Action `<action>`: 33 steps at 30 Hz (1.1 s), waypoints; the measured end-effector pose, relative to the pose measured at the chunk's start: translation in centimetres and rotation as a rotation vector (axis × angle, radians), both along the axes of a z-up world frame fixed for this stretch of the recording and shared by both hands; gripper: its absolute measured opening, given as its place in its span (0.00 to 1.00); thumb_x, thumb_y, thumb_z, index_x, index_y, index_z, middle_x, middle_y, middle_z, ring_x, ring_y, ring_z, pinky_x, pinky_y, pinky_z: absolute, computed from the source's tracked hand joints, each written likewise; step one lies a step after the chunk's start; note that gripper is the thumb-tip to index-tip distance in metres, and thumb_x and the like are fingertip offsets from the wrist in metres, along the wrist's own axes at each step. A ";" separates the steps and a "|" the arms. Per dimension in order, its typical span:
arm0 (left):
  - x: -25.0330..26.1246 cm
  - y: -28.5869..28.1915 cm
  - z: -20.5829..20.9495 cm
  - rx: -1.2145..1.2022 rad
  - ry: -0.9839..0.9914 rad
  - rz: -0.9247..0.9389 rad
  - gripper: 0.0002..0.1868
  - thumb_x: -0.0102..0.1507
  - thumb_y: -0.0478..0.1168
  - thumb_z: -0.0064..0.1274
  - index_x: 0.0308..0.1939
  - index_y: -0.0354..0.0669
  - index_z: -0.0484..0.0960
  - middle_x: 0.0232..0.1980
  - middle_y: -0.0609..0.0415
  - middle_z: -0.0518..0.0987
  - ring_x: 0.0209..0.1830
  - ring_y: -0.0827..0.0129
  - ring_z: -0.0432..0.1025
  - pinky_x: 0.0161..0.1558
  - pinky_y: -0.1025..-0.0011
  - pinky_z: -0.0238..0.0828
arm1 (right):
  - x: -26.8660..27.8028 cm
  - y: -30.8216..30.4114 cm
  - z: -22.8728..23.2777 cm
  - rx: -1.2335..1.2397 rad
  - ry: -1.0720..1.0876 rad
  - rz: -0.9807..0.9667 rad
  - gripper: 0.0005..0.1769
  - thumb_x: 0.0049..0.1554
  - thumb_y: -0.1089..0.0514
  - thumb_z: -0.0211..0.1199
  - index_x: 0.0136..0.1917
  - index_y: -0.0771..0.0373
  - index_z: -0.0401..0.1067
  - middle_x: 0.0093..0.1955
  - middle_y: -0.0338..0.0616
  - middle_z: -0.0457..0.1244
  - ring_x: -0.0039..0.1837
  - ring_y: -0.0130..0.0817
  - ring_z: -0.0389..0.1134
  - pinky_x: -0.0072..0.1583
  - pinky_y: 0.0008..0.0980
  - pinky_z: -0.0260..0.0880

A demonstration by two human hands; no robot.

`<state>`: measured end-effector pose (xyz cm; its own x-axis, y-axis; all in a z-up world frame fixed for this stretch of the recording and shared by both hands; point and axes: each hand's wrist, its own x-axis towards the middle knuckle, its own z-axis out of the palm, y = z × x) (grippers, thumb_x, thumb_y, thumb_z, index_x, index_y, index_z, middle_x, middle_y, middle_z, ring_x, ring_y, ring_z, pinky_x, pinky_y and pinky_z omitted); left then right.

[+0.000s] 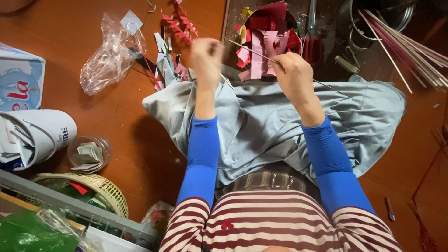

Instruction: Assembling decorative items by attaching red paper strips to thin wooden sticks using an adhesive.

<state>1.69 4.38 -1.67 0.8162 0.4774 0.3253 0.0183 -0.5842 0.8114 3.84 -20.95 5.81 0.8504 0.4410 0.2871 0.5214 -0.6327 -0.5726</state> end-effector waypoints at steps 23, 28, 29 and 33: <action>-0.9 -8.2 2.4 -0.489 0.252 -0.432 0.12 0.60 0.29 0.64 0.46 0.37 0.83 0.37 0.55 0.86 0.34 0.79 0.78 0.38 0.78 0.76 | -1.7 -0.9 2.3 0.157 0.038 -0.046 0.08 0.58 0.69 0.71 0.51 0.67 0.76 0.46 0.50 0.67 0.48 0.48 0.70 0.50 0.39 0.70; -0.7 -8.2 1.1 -0.780 0.245 -0.466 0.10 0.61 0.26 0.61 0.45 0.36 0.82 0.39 0.58 0.84 0.39 0.78 0.77 0.43 0.79 0.75 | -0.8 0.3 0.6 0.155 0.169 -0.021 0.15 0.53 0.67 0.71 0.55 0.67 0.76 0.50 0.50 0.65 0.47 0.46 0.71 0.48 0.38 0.71; -0.6 -7.9 0.7 -0.778 0.243 -0.468 0.10 0.61 0.26 0.61 0.45 0.36 0.82 0.39 0.58 0.84 0.39 0.78 0.77 0.43 0.79 0.75 | -0.8 0.4 0.1 0.155 0.166 -0.022 0.15 0.53 0.67 0.71 0.55 0.67 0.76 0.50 0.50 0.65 0.47 0.46 0.71 0.48 0.38 0.71; -0.5 -5.4 0.3 -0.847 0.033 -0.395 0.08 0.64 0.26 0.61 0.45 0.37 0.83 0.41 0.56 0.84 0.42 0.75 0.77 0.45 0.77 0.76 | -0.2 0.4 -0.9 0.119 0.096 -0.080 0.07 0.55 0.69 0.69 0.48 0.63 0.78 0.48 0.47 0.66 0.47 0.46 0.71 0.48 0.38 0.71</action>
